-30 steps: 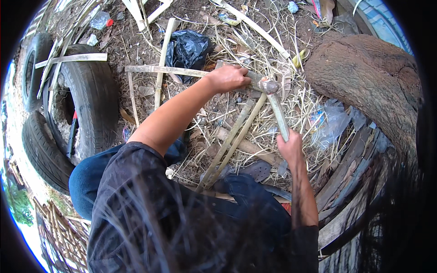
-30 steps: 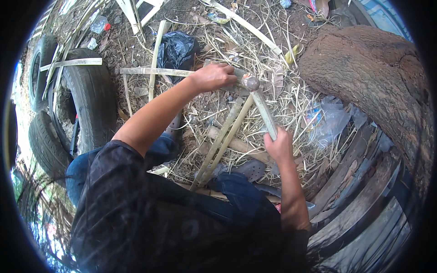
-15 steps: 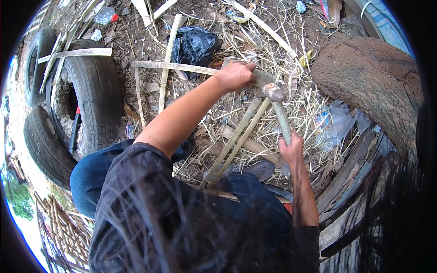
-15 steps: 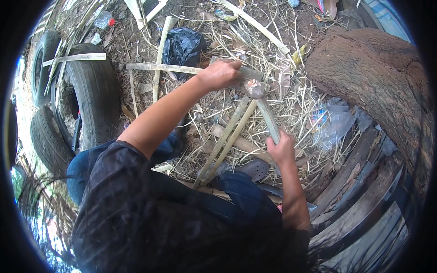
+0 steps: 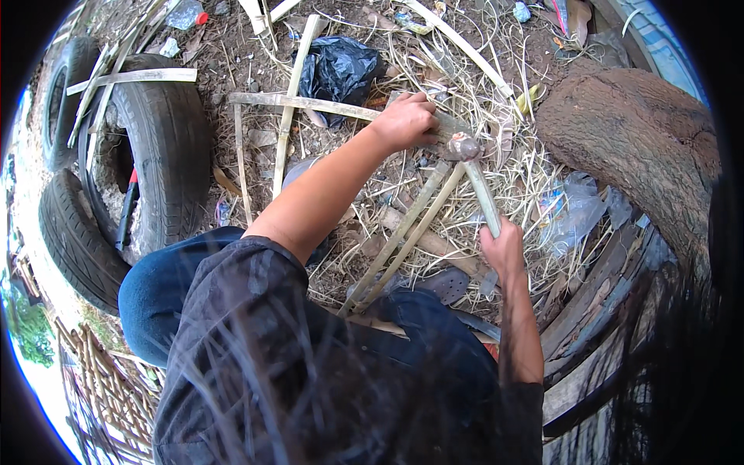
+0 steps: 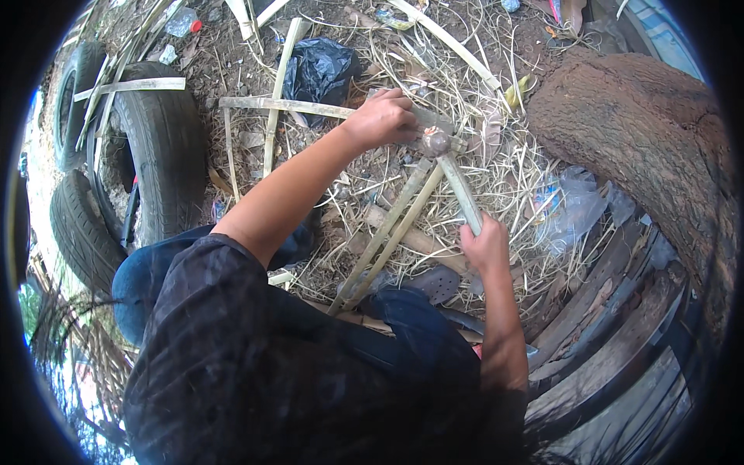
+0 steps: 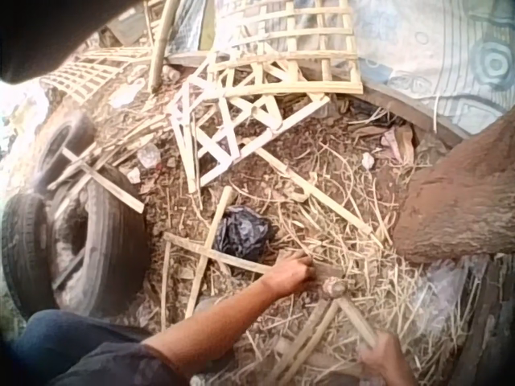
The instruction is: The person constructs a wooden frame by positioning thin bamboo strips and driving small nails into the joints using a hammer.
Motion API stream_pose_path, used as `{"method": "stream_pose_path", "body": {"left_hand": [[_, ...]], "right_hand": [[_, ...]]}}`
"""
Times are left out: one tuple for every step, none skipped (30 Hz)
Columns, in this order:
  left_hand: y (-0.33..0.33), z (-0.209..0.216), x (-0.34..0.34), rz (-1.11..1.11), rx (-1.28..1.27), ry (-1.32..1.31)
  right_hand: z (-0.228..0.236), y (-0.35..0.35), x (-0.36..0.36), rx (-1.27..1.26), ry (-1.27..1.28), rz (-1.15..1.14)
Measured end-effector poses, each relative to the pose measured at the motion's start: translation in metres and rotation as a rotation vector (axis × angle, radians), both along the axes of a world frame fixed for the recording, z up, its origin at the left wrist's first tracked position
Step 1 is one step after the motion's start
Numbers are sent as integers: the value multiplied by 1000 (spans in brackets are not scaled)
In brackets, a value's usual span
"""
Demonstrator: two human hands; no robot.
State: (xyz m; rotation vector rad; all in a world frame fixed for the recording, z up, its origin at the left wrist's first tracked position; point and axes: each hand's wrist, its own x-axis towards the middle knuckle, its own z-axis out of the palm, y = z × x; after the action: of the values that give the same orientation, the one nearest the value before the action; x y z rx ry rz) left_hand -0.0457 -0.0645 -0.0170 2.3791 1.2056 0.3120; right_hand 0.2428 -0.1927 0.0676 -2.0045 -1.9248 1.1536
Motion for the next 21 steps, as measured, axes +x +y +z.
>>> {"method": "stream_pose_path", "body": {"left_hand": [[-2, -1, 1, 9, -13, 10], [-3, -2, 3, 12, -15, 11], [-4, -1, 5, 20, -13, -19], [-6, -1, 6, 28, -10, -48], [-6, 0, 5, 30, -23, -28], [-6, -1, 3, 30, -24, -27], [-5, -2, 0, 30, -44, -31], [-5, -3, -3, 30, -65, -36], [-7, -5, -6, 44, -37, -53], [-8, -7, -7, 45, -36, -49], [-7, -8, -6, 52, -18, -60], [-8, -9, -5, 57, -1, -72], [-6, -11, -7, 50, 24, -82], [-6, -12, -11, 50, 22, -79], [-7, -10, -14, 75, 24, -54], [-8, -9, -15, 99, 25, -30], [-11, -11, -14, 104, 39, -21], [-13, -12, -16, 107, 36, -16], [-13, -14, -15, 108, 57, -36], [-13, -15, -15, 111, 78, -55], [-10, -15, -13, 115, 95, -46]], "right_hand": [[-1, -1, 1, 3, -12, 7], [-1, -4, 1, 1, -11, 10], [1, -8, 2, 34, 16, 2], [1, -10, 2, 68, 43, -7], [0, -11, 1, 62, 43, -2], [0, -7, -2, 61, 43, -2], [0, -3, -6, 29, -11, 17], [0, -1, -9, -4, -66, 37], [-1, -2, -13, 22, -47, 31], [-2, -5, -14, 23, -43, 33], [-2, -8, -14, 77, 6, 20], [-2, -9, -15, 129, 54, 6], [0, -6, -15, 95, 44, 12], [-3, -3, -17, 93, 46, 12], [-6, -1, -18, 52, 13, 15], [-8, -1, -18, 12, -21, 18], [-8, -6, -17, 15, -7, 9], [-7, -8, -18, 12, -2, 12], [-5, -8, -18, 47, 38, 9], [-4, -8, -18, 83, 79, 6], [-8, -5, -14, 69, 53, 12]]}}
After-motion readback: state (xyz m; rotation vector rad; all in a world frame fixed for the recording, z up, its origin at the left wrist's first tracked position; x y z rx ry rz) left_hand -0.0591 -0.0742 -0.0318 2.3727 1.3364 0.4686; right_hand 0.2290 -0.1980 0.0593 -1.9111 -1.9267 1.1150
